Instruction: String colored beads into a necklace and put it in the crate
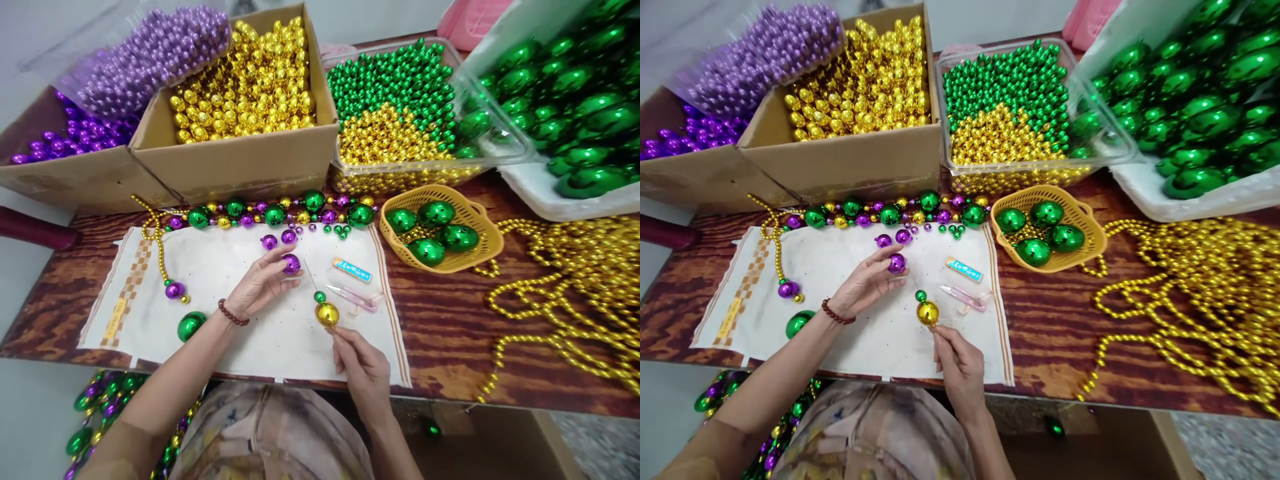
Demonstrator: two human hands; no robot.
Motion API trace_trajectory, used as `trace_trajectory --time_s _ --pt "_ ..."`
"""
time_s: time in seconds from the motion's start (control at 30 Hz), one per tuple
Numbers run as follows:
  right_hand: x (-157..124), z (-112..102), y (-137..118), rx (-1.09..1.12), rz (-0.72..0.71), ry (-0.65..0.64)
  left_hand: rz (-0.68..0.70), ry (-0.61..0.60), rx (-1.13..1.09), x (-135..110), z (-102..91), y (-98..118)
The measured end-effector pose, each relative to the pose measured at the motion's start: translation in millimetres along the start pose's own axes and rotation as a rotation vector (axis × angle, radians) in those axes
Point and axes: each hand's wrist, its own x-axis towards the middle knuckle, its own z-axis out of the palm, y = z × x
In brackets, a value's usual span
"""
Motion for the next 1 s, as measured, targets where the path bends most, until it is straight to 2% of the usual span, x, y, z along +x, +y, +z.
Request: trace_trajectory --time_s 0.27,0.53,0.63,0.8,1.0 --pt "-6.7 -8.6 -5.3 -0.116 -0.012 -0.027 0.06 0.003 -0.073 1.6 6.8 -0.6" --pt "-9.5 -9.4 -0.2 -0.115 0.009 -0.046 0.092 0.001 -0.01 2.2 14.3 -0.5" --pt "-9.4 -4.5 -0.3 -0.094 0.03 -0.043 0.156 0.011 0.047 2.6 16.3 -4.4" --pt "-6.4 12.9 -0.2 0.008 0.044 0.017 0.347 0.057 0.21 -5.5 25.5 -12.7" --pt "-3.9 27.6 3.5 0.048 0.043 0.056 0.447 0.064 0.307 -25.2 40.0 -14.7"
